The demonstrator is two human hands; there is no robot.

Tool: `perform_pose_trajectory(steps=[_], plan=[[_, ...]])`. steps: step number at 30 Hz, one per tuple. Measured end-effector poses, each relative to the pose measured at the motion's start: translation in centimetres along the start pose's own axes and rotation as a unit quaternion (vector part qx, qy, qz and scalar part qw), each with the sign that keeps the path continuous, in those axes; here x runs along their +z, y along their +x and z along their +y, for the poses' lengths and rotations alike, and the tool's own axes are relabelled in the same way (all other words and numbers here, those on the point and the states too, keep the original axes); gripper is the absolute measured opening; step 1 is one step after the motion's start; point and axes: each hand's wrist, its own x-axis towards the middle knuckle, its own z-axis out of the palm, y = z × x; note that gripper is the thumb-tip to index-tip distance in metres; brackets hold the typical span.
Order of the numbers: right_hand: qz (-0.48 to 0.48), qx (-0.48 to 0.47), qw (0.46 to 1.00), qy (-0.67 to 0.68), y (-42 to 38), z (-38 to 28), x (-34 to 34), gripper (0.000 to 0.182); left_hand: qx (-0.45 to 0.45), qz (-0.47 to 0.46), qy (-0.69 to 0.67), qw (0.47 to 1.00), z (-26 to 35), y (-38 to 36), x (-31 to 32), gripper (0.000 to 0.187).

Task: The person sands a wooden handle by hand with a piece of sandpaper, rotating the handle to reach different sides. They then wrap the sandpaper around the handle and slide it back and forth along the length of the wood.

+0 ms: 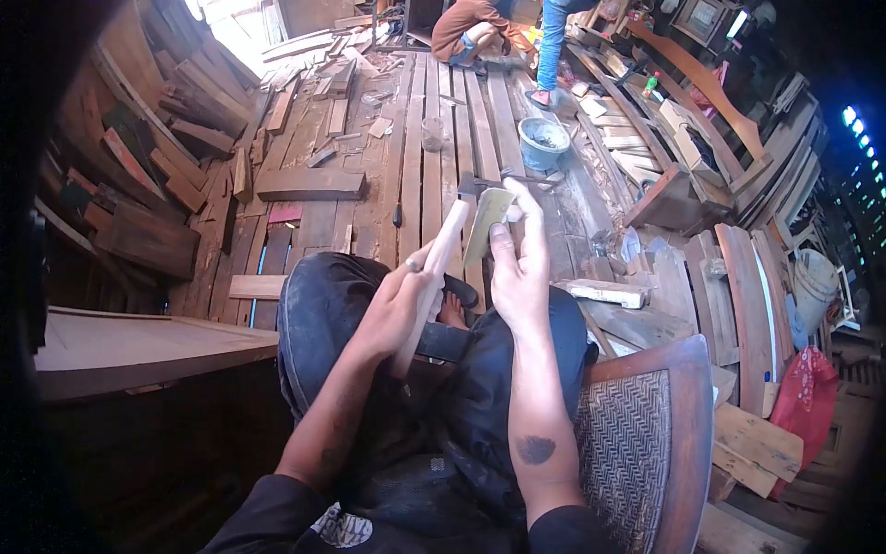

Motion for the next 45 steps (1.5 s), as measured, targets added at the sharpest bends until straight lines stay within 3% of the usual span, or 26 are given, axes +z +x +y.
perform_pose_trajectory(steps=[3, 6, 7, 8, 10, 14, 19, 23, 26, 31, 38, 45], plan=[[-0.011, -0.002, 1.000, -0.019, -0.5, 0.0, 0.2, 0.031, 0.051, 0.012, 0.010, 0.999, -2.5, -1.2, -0.3, 0.054], [-0.057, -0.133, 0.975, -0.166, -1.4, 0.3, 1.4, 0.027, -0.042, 0.020, -0.101, 0.994, 1.2, -3.5, 0.7, 0.054], [-0.083, -0.049, 0.986, -0.136, -2.9, -1.2, 2.3, 0.027, -0.037, 0.017, -0.123, 0.992, 1.2, -4.0, 0.7, 0.054], [-0.115, -0.041, 0.984, -0.134, -4.2, -0.5, 2.6, 0.028, -0.039, 0.025, -0.141, 0.989, 0.7, -4.5, 0.6, 0.054], [-0.141, -0.102, 0.963, -0.204, -6.2, -1.4, 3.8, 0.028, -0.050, 0.046, -0.183, 0.981, -0.2, -6.0, 0.4, 0.053], [-0.122, -0.114, 0.958, -0.235, -6.5, 0.2, 4.5, 0.028, -0.085, 0.044, -0.218, 0.971, -1.9, -8.2, -0.5, 0.037], [-0.015, -0.060, 0.953, -0.298, -2.3, 0.5, 3.9, 0.030, -0.150, 0.030, -0.191, 0.970, -2.1, -9.7, 1.1, 0.054], [-0.076, -0.121, 0.932, -0.333, -5.9, 1.9, 4.0, 0.030, -0.144, 0.075, -0.239, 0.957, -3.6, -9.6, 0.9, 0.052], [-0.074, -0.063, 0.954, -0.283, -9.8, 2.3, 4.3, 0.028, -0.141, 0.050, -0.229, 0.962, -5.3, -9.6, 0.6, 0.051], [0.013, -0.063, 0.949, -0.309, -5.5, 3.9, 3.9, 0.024, -0.157, 0.031, -0.173, 0.972, -4.8, -9.3, 0.9, 0.057], [-0.047, 0.031, 0.984, -0.169, -10.0, 4.4, 4.0, 0.017, -0.159, 0.052, -0.190, 0.967, -4.3, -9.7, 0.7, 0.056], [0.017, 0.004, 0.986, -0.168, -5.9, 3.8, 3.5, 0.023, -0.118, 0.022, -0.144, 0.982, -3.4, -9.4, 0.9, 0.055]])
